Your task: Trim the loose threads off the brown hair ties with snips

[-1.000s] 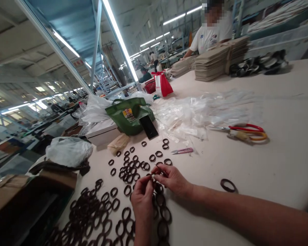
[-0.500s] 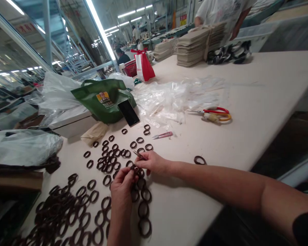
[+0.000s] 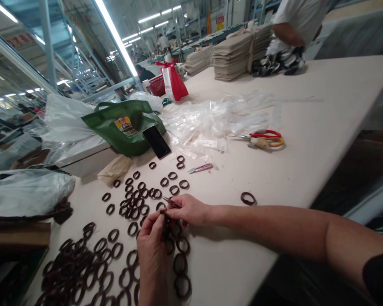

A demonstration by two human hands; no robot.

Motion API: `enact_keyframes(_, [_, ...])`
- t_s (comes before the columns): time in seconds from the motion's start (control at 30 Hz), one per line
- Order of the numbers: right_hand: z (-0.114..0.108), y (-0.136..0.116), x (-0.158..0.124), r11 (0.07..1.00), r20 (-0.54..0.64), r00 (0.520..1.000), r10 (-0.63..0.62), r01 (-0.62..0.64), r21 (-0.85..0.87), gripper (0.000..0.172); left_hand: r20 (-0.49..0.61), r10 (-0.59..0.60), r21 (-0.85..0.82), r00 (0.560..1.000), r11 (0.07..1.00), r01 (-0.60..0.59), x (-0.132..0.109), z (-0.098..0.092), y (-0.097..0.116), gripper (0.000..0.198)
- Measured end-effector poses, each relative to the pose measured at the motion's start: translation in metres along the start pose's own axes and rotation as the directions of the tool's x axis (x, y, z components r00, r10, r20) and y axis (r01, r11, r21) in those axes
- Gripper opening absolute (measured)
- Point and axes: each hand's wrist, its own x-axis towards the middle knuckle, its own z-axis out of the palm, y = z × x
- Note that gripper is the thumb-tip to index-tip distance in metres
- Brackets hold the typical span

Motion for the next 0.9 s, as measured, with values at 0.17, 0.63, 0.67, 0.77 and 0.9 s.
enact_keyframes(0.17, [-0.006,-0.014,-0.007,0.951,-0.019,0.993,-0.119,0.109,-0.289,0.030,-0.072,0.094,0.121,0.993,0.989,-0.085,0.000,-0.007,0.003,0.038])
enact_keyframes(0.63, [-0.010,-0.026,-0.018,0.392,0.067,0.849,-0.524,0.310,-0.866,0.029,-0.023,0.416,0.541,0.909,0.770,-0.338,-0.002,-0.013,0.008,0.037])
enact_keyframes(0.67, [-0.010,-0.026,-0.018,0.386,0.068,0.847,-0.527,0.311,-0.869,0.029,0.001,0.433,0.557,0.901,0.748,-0.360,-0.001,-0.015,0.006,0.036])
enact_keyframes(0.77, [-0.009,-0.023,-0.016,0.389,0.064,0.841,-0.538,0.314,-0.866,0.028,0.082,0.498,0.606,0.863,0.663,-0.440,0.002,-0.019,0.002,0.034])
enact_keyframes(0.9, [-0.008,-0.020,-0.014,0.403,0.047,0.852,-0.521,0.295,-0.866,0.028,0.142,0.552,0.648,0.822,0.575,-0.499,0.002,-0.019,0.001,0.031])
